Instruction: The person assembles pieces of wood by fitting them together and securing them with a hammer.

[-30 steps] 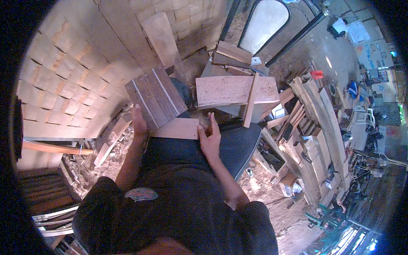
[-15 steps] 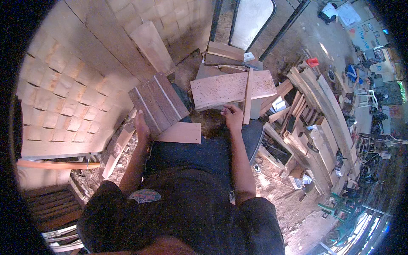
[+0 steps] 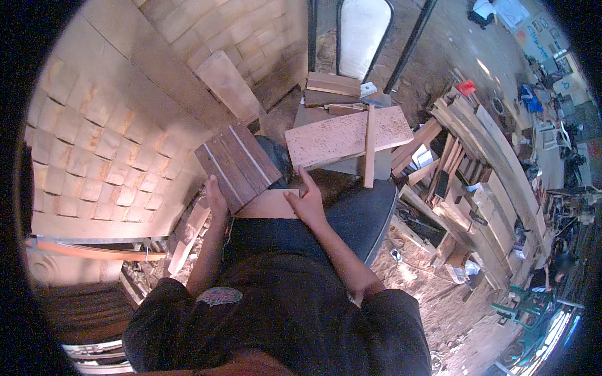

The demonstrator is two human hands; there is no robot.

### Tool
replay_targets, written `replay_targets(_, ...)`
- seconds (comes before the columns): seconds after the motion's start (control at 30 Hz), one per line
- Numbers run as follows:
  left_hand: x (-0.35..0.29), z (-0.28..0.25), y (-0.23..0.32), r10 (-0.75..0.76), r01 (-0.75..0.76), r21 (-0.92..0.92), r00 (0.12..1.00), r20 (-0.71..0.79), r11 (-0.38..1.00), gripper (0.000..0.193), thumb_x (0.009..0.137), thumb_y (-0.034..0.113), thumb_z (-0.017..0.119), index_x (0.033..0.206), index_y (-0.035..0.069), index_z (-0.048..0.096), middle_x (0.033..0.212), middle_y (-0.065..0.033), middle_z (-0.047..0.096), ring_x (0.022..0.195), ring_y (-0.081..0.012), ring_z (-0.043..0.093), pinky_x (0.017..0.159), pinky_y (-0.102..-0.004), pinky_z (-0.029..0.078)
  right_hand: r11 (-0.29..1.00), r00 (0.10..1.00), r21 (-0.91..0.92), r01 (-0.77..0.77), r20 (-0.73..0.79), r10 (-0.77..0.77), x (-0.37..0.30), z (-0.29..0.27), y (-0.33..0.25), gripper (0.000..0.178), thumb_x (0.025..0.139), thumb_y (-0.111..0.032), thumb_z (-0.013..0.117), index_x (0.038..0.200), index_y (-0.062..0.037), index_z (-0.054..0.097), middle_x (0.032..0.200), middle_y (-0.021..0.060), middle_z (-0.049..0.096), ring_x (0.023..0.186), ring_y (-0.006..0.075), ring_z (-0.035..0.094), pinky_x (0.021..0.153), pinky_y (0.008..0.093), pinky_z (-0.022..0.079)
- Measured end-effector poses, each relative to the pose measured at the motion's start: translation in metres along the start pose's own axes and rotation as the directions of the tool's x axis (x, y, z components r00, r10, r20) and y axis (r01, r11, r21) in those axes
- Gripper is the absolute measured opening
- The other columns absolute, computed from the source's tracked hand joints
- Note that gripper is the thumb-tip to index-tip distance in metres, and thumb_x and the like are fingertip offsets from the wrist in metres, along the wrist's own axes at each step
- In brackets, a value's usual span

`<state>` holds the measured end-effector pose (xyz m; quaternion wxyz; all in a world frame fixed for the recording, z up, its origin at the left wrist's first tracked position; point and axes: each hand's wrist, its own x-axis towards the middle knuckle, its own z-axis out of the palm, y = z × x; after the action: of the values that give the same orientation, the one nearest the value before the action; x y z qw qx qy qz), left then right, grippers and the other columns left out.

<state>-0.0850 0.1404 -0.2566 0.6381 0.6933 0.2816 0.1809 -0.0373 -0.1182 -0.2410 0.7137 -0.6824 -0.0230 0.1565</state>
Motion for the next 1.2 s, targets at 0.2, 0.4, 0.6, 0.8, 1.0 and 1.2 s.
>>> replay_targets(0.2,-0.013,0.045,0.028,-0.147,0.147,0.018,0.989,-0.020,0.989,0.054,0.100,0.043,0.042,0.128,-0.004,0.049,0.122,-0.0144,0.056,0.116,-0.0237,0.050,0.101,-0.0357,0.037,0.965,0.948,-0.004,0.261,-0.187,-0.257,-0.014,-0.036,-0.006,0.083,0.074,0.015,0.061,0.148,0.0003,0.025,0.147,0.0107,0.039,0.097,0.0081,0.054,0.076,0.0214,0.048)
replay_targets(0.4,-0.010,0.131,0.050,0.025,0.057,-0.275,0.958,0.285,0.960,0.046,0.102,0.036,0.039,0.121,-0.004,0.052,0.114,-0.0092,0.060,0.104,-0.0170,0.054,0.095,-0.0306,0.040,0.957,0.889,-0.061,0.284,-0.358,-0.286,-0.039,-0.091,-0.038,0.079,0.077,0.011,0.062,0.147,0.0014,0.027,0.148,0.0150,0.037,0.103,0.0106,0.054,0.077,0.0199,0.047)
replay_targets(0.6,0.013,0.182,0.057,-0.026,0.099,-0.183,0.932,0.361,0.978,0.045,0.102,0.037,0.041,0.116,-0.003,0.057,0.107,-0.0081,0.063,0.102,-0.0156,0.056,0.092,-0.0291,0.041,0.919,0.792,0.145,0.367,-0.566,-0.228,-0.064,-0.128,-0.028,0.074,0.080,0.013,0.055,0.147,0.0026,0.026,0.147,0.0138,0.037,0.100,0.0105,0.056,0.073,0.0191,0.047)
replay_targets(0.8,0.060,0.213,0.012,-0.018,0.083,-0.159,0.929,0.370,0.984,0.045,0.102,0.038,0.041,0.114,-0.002,0.059,0.105,-0.0078,0.064,0.100,-0.0163,0.058,0.092,-0.0309,0.042,0.925,0.771,0.175,0.336,-0.616,-0.163,-0.068,-0.146,0.003,0.073,0.080,0.013,0.054,0.146,0.0026,0.027,0.146,0.0140,0.039,0.074,0.0040,0.051,0.061,0.0177,0.043)
replay_targets(1.0,0.094,0.225,-0.029,-0.111,0.241,-0.261,0.896,0.430,0.935,0.045,0.101,0.038,0.042,0.115,-0.001,0.060,0.108,-0.0094,0.064,0.100,-0.0177,0.059,0.090,-0.0318,0.044,0.926,0.819,0.215,0.310,-0.555,-0.145,-0.060,-0.143,0.005,0.072,0.080,0.011,0.058,0.145,0.0041,0.029,0.145,0.0146,0.040,0.081,0.0060,0.053,0.067,0.0188,0.044)
replay_targets(1.2,0.081,0.237,-0.031,-0.217,0.351,-0.271,0.880,0.422,0.896,0.045,0.101,0.038,0.043,0.117,-0.001,0.059,0.110,-0.0100,0.065,0.102,-0.0189,0.060,0.092,-0.0321,0.044,0.952,0.818,0.160,0.260,-0.561,-0.129,-0.059,-0.157,0.011,0.071,0.081,0.012,0.057,0.145,0.0047,0.029,0.144,0.0146,0.042,0.078,0.0060,0.054,0.064,0.0193,0.045)
